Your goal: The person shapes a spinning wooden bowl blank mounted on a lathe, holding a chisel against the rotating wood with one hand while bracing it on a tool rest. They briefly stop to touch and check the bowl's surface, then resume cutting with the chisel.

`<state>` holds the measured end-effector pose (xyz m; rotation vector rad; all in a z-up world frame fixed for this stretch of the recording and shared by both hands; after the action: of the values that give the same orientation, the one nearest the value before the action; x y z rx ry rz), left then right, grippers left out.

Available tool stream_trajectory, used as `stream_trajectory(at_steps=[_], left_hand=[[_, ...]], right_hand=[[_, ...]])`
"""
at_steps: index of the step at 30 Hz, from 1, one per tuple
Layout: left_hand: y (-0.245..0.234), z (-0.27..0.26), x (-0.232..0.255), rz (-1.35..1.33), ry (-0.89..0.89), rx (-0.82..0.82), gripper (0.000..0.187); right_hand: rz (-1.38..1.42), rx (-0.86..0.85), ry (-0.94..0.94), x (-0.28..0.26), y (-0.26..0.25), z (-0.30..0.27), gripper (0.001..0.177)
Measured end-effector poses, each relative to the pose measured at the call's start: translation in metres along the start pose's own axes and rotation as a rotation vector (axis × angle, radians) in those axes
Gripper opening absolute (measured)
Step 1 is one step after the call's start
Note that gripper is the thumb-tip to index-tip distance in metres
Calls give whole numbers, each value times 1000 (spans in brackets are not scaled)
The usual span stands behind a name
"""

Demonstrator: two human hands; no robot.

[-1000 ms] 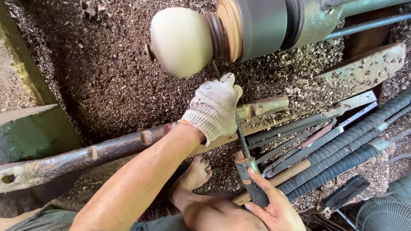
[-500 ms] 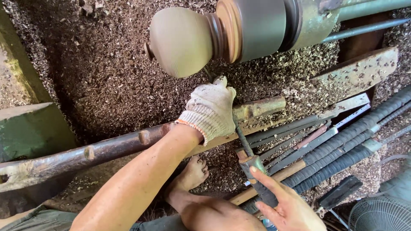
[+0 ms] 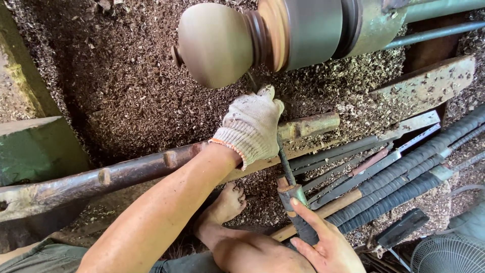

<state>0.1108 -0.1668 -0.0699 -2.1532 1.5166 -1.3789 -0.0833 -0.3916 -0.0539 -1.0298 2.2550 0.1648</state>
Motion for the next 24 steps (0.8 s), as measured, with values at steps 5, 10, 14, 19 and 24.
stream_trajectory(at_steps=[5,10,14,19,24], left_hand=[[1,1,2,29,29,11,50],[2,3,4,66,37,5,49],[3,2,4,102,46,-1,46],[2,0,1,48,19,6,47],[3,-3,-3,3,-29,-2,44]], right_hand=[[-53,27,-103,0,-1,1,79],[-116,37,-147,5,0,2,81],[-116,31,-223,0,2,3,83],[-148,2,-181,-19,-5,2,82],[-129,-77,92,-17,-18,1,84]])
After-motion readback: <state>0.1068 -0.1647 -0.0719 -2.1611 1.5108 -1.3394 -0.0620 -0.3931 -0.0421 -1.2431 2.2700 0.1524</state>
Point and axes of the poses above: each hand's wrist, its own z-axis towards the middle knuckle, its own y-axis out of the palm, x = y × z, the point moved 8 cm from there along z, towards the middle knuckle, and after that the axes turned 1 degree about -x, right-handed, at the moved point
